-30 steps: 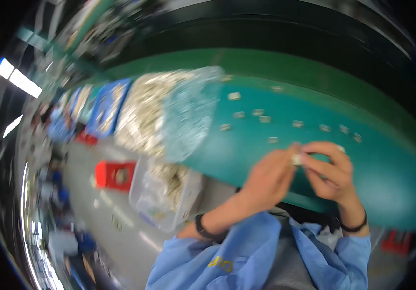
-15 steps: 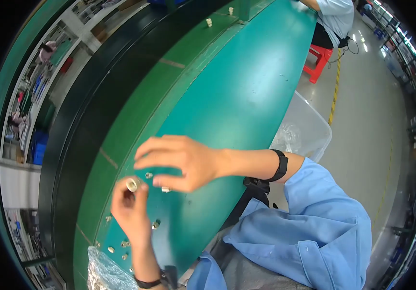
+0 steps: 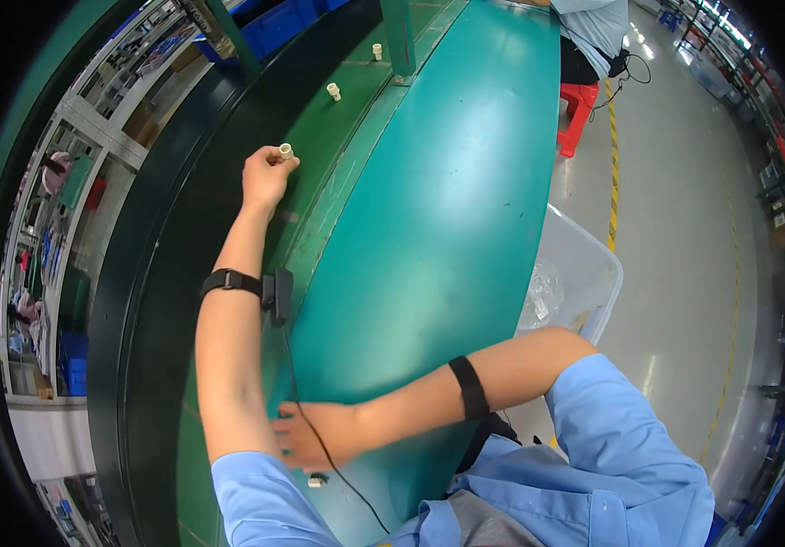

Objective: The person assembles components by hand by picking up a white plastic housing and a metal insert, fitting them together, and placing the completed unit on the green workbench. They repeat this process, occasionally reaching into a plastic bag to retrieve more housings.

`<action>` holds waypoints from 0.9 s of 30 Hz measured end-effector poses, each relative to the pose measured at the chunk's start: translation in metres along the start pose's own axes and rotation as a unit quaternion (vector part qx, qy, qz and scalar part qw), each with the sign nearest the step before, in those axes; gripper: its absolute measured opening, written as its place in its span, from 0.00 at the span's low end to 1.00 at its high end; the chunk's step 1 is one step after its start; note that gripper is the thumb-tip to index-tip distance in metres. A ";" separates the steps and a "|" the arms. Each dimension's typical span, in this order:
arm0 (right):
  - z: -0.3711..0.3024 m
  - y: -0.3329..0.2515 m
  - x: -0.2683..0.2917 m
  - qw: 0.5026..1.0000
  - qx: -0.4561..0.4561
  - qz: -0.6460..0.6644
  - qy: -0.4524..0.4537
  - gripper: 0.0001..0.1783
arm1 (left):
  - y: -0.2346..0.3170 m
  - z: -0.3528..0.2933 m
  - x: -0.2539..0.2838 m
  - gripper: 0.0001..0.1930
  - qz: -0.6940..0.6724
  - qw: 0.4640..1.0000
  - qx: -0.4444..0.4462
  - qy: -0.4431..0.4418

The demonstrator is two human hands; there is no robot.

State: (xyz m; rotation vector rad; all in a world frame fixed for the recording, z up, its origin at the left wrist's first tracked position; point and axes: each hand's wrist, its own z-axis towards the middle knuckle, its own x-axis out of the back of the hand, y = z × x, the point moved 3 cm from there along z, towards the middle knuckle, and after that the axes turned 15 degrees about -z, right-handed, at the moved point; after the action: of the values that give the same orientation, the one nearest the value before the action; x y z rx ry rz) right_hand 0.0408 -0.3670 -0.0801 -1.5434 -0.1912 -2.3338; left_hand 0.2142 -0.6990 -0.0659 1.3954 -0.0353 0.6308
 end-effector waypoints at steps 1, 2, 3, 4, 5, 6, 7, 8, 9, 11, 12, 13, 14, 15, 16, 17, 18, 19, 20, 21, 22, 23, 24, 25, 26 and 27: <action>0.001 0.001 -0.004 1.000 -0.003 -0.004 0.000 0.24 | -0.006 0.012 -0.009 0.11 -0.012 1.000 -0.004 0.004; -0.001 -0.001 -0.009 1.000 -0.003 -0.015 -0.005 0.23 | -0.015 0.017 -0.019 0.11 -0.015 1.000 -0.001 -0.001; -0.002 -0.003 -0.013 1.000 0.000 -0.025 -0.009 0.23 | -0.024 0.021 -0.023 0.11 -0.017 1.000 0.002 -0.008; -0.004 -0.004 -0.019 0.999 0.005 -0.035 -0.013 0.22 | -0.033 0.024 -0.025 0.12 -0.018 1.000 0.005 -0.012; -0.006 -0.002 -0.021 0.999 0.000 -0.032 -0.014 0.22 | -0.036 0.023 -0.029 0.12 -0.019 1.000 0.008 -0.019; -0.008 -0.001 -0.022 0.999 -0.002 -0.034 -0.001 0.23 | -0.039 0.022 -0.034 0.12 -0.020 0.999 0.012 -0.021; -0.009 0.002 -0.021 0.999 0.000 -0.038 0.013 0.25 | -0.033 0.022 -0.039 0.14 0.000 1.000 0.018 -0.023; -0.010 0.003 -0.020 0.999 0.003 -0.042 0.027 0.26 | -0.027 0.022 -0.043 0.15 0.021 0.999 0.025 -0.022; -0.011 0.002 -0.021 0.999 0.008 -0.038 0.028 0.26 | -0.022 0.018 -0.044 0.17 0.042 0.998 0.032 -0.019; -0.007 -0.002 -0.012 0.997 0.004 0.042 0.072 0.30 | -0.021 0.013 -0.023 0.19 0.088 0.996 0.011 0.005; -0.004 -0.004 -0.009 0.992 0.003 0.087 0.093 0.32 | -0.018 0.003 -0.011 0.21 0.131 0.991 -0.006 0.017; -0.001 -0.009 -0.008 0.991 0.022 0.098 0.094 0.32 | -0.015 -0.009 0.006 0.23 0.177 0.983 -0.019 0.031; 0.003 -0.012 -0.007 0.989 0.018 0.073 0.125 0.33 | -0.011 -0.018 0.031 0.26 0.158 0.985 -0.040 0.049; 0.003 -0.012 -0.009 0.987 0.005 0.053 0.153 0.33 | 0.013 -0.033 0.048 0.28 0.134 0.987 -0.056 0.062; 0.005 -0.015 -0.010 0.991 0.025 0.067 0.109 0.32 | 0.043 -0.054 0.069 0.26 0.081 0.994 -0.068 0.033; 0.003 -0.013 -0.011 0.994 0.038 0.081 0.062 0.31 | 0.080 -0.076 0.079 0.25 0.021 0.997 -0.077 0.001; 0.001 -0.008 -0.015 0.998 0.041 0.047 -0.007 0.29 | 0.118 -0.102 0.091 0.22 0.018 0.995 -0.095 -0.019; 0.005 -0.013 -0.010 0.996 0.061 0.012 -0.066 0.27 | 0.168 -0.143 0.117 0.21 0.029 0.993 -0.110 -0.029; 0.001 -0.010 -0.001 0.998 0.059 0.032 -0.014 0.24 | 0.210 -0.188 0.138 0.18 0.034 0.996 -0.086 -0.008; 0.001 -0.013 0.010 0.996 0.061 0.049 0.043 0.21 | 0.246 -0.240 0.158 0.16 0.047 0.997 -0.067 0.018; 0.002 -0.013 0.007 0.994 0.049 0.063 0.070 0.19 | 0.257 -0.284 0.184 0.17 0.072 0.993 -0.078 0.044; 0.005 -0.015 0.004 0.992 0.035 0.075 0.096 0.17 | 0.264 -0.331 0.211 0.17 0.098 0.989 -0.090 0.068; 0.002 -0.009 0.003 0.993 0.040 0.074 0.088 0.17 | 0.267 -0.368 0.215 0.17 0.080 0.989 -0.063 0.104; -0.002 -0.001 0.004 0.996 0.016 0.075 0.049 0.16 | 0.269 -0.405 0.216 0.16 0.059 0.988 -0.037 0.135; 0.000 0.000 0.001 0.997 -0.006 0.076 0.018 0.15 | 0.265 -0.448 0.226 0.15 0.067 0.986 -0.005 0.155; 0.007 -0.004 0.004 0.997 0.006 0.077 0.019 0.15 | 0.263 -0.493 0.239 0.13 0.079 0.980 0.029 0.182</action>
State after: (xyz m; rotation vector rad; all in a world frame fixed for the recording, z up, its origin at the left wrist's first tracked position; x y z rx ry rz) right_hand 0.0445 -0.3616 -0.0735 -1.4523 -0.0741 -2.2367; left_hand 0.1343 -0.1415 0.1632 1.3231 0.1669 1.0199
